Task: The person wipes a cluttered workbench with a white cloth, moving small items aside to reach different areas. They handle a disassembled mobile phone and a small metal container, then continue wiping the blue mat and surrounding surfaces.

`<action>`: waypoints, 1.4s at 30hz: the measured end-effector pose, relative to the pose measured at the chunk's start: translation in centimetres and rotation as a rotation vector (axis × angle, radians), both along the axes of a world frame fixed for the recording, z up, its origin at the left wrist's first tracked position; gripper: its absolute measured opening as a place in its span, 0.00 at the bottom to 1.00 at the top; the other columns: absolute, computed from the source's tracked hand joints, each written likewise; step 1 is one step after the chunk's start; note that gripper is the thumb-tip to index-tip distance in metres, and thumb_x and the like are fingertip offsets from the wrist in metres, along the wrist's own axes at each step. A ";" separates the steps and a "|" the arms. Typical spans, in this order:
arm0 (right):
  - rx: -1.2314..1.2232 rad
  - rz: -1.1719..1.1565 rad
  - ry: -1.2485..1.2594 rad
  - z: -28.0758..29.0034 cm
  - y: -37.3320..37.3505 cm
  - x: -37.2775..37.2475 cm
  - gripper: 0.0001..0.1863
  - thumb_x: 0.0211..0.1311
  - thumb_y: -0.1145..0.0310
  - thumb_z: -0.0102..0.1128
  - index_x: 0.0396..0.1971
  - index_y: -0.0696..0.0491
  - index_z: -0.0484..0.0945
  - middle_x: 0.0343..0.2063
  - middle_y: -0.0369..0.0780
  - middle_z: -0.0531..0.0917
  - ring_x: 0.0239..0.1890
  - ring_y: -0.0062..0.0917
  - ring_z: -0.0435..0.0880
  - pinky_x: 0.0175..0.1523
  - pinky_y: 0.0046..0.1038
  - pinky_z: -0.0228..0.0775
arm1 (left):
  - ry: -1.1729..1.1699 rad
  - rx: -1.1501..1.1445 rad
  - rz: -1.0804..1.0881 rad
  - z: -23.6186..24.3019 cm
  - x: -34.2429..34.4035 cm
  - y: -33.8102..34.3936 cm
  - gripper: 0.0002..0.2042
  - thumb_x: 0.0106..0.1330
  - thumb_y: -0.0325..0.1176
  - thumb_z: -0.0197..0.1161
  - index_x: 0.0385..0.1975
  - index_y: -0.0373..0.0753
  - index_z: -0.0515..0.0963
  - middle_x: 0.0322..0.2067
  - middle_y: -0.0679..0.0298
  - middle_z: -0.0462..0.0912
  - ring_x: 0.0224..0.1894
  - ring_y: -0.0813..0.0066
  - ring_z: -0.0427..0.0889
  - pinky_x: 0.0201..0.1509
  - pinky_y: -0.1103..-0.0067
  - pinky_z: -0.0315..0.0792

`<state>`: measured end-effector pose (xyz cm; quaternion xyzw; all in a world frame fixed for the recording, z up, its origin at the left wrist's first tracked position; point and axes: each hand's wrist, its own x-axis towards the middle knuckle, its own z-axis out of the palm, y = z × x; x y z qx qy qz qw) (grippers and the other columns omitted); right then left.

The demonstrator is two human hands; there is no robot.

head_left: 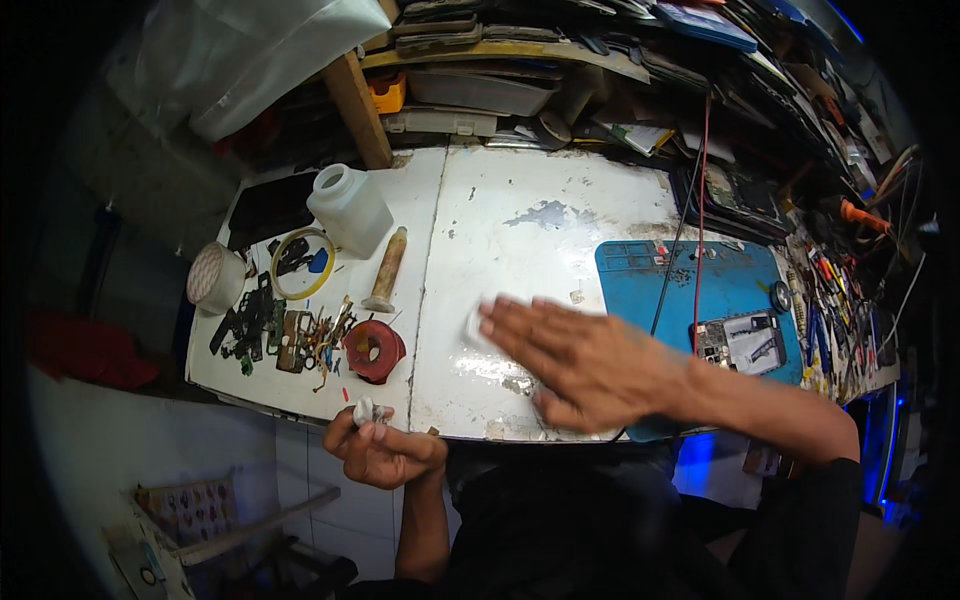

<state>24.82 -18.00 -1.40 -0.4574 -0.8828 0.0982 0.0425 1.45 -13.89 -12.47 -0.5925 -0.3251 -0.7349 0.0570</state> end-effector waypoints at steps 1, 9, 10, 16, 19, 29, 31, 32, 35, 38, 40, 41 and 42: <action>0.029 -0.046 -0.041 -0.1 1.1 0.6 0.40 0.65 0.56 0.32 0.73 0.65 0.49 0.73 0.58 0.55 0.75 0.45 0.59 0.78 0.40 0.52 | 0.019 0.003 0.026 0.0 0.0 0.1 0.07 0.73 0.20 0.47 0.48 0.33 0.66 0.51 0.48 0.69 0.34 0.72 0.75 0.33 0.83 0.74; 0.074 -0.443 -0.208 -0.6 7.3 5.8 0.40 0.69 0.54 0.29 0.71 0.71 0.48 0.71 0.62 0.55 0.76 0.48 0.54 0.81 0.35 0.42 | 0.024 0.021 0.081 0.1 0.0 0.3 0.09 0.69 0.20 0.45 0.47 0.32 0.66 0.44 0.46 0.69 0.31 0.73 0.73 0.26 0.85 0.73; 0.062 -0.505 -0.215 -0.7 7.2 6.3 0.40 0.70 0.53 0.29 0.71 0.72 0.48 0.71 0.63 0.55 0.76 0.48 0.54 0.81 0.35 0.43 | 0.025 0.018 0.086 0.0 0.0 0.3 0.09 0.69 0.20 0.45 0.47 0.32 0.66 0.44 0.46 0.69 0.31 0.73 0.73 0.26 0.85 0.73; 0.070 -0.869 -0.211 -0.8 5.8 8.0 0.44 0.72 0.48 0.32 0.66 0.78 0.54 0.67 0.69 0.59 0.73 0.56 0.59 0.78 0.39 0.49 | 0.020 0.054 0.024 -0.4 -0.2 0.3 0.06 0.73 0.19 0.47 0.46 0.31 0.67 0.49 0.46 0.70 0.34 0.72 0.77 0.28 0.85 0.75; 0.093 -0.947 -0.210 -0.7 5.6 7.7 0.44 0.72 0.47 0.33 0.65 0.80 0.56 0.66 0.71 0.61 0.72 0.58 0.60 0.76 0.41 0.52 | 0.030 0.051 0.032 -0.5 -0.3 0.3 0.06 0.74 0.21 0.46 0.46 0.32 0.67 0.49 0.47 0.69 0.35 0.73 0.76 0.28 0.86 0.75; -0.008 -0.771 -0.155 -1.0 8.2 2.9 0.44 0.74 0.49 0.26 0.67 0.81 0.47 0.69 0.72 0.51 0.75 0.60 0.50 0.79 0.43 0.43 | -0.010 -0.098 0.042 -1.0 -0.5 -0.7 0.04 0.74 0.26 0.44 0.44 0.41 0.63 0.42 0.54 0.65 0.35 0.71 0.71 0.33 0.79 0.76; 0.007 -0.710 -0.160 -1.3 9.7 1.8 0.44 0.75 0.49 0.25 0.67 0.80 0.47 0.69 0.71 0.51 0.75 0.60 0.50 0.79 0.43 0.43 | -0.010 -0.069 0.031 -1.0 -0.4 -0.5 0.04 0.74 0.25 0.45 0.44 0.38 0.64 0.45 0.52 0.67 0.35 0.73 0.72 0.32 0.81 0.76; 0.024 -0.665 -0.157 -1.4 10.4 1.2 0.43 0.75 0.49 0.25 0.68 0.80 0.47 0.70 0.71 0.51 0.75 0.60 0.50 0.79 0.43 0.43 | -0.004 -0.040 0.023 -0.9 -0.4 -0.3 0.04 0.75 0.24 0.45 0.45 0.36 0.66 0.47 0.51 0.68 0.34 0.75 0.73 0.31 0.84 0.75; 0.098 -0.577 -0.058 -2.1 11.2 -1.4 0.42 0.75 0.49 0.25 0.68 0.79 0.49 0.70 0.68 0.53 0.75 0.57 0.50 0.79 0.41 0.43 | 0.057 0.003 0.052 -0.7 -0.4 0.1 0.06 0.75 0.22 0.46 0.47 0.33 0.67 0.49 0.48 0.70 0.34 0.76 0.75 0.32 0.85 0.74; 0.166 -0.439 0.003 -2.7 10.0 -3.8 0.43 0.74 0.49 0.29 0.67 0.80 0.51 0.69 0.70 0.54 0.75 0.56 0.52 0.79 0.41 0.45 | 0.063 -0.024 0.013 -0.3 -0.5 -0.1 0.07 0.73 0.21 0.48 0.48 0.31 0.67 0.48 0.47 0.72 0.41 0.68 0.77 0.42 0.79 0.76; 0.221 -0.354 0.034 -3.1 8.3 -4.8 0.42 0.72 0.50 0.34 0.66 0.79 0.53 0.68 0.69 0.58 0.75 0.56 0.54 0.79 0.41 0.47 | 0.101 -0.054 0.026 0.2 -0.5 -0.2 0.08 0.73 0.20 0.49 0.49 0.31 0.67 0.49 0.46 0.72 0.45 0.64 0.77 0.48 0.75 0.76; 0.245 -0.315 0.087 -3.2 7.3 -5.0 0.42 0.72 0.51 0.35 0.66 0.79 0.53 0.68 0.69 0.58 0.74 0.55 0.55 0.78 0.41 0.47 | 0.095 -0.070 -0.048 0.5 -0.4 -0.3 0.08 0.72 0.19 0.50 0.48 0.30 0.68 0.48 0.47 0.73 0.48 0.60 0.77 0.53 0.70 0.75; 0.260 -0.285 0.110 -3.3 6.3 -5.2 0.42 0.72 0.51 0.35 0.66 0.79 0.53 0.68 0.69 0.59 0.74 0.55 0.56 0.78 0.41 0.48 | 0.119 -0.110 -0.064 0.9 -0.4 -0.5 0.07 0.72 0.18 0.50 0.48 0.30 0.68 0.48 0.47 0.73 0.48 0.60 0.77 0.53 0.70 0.75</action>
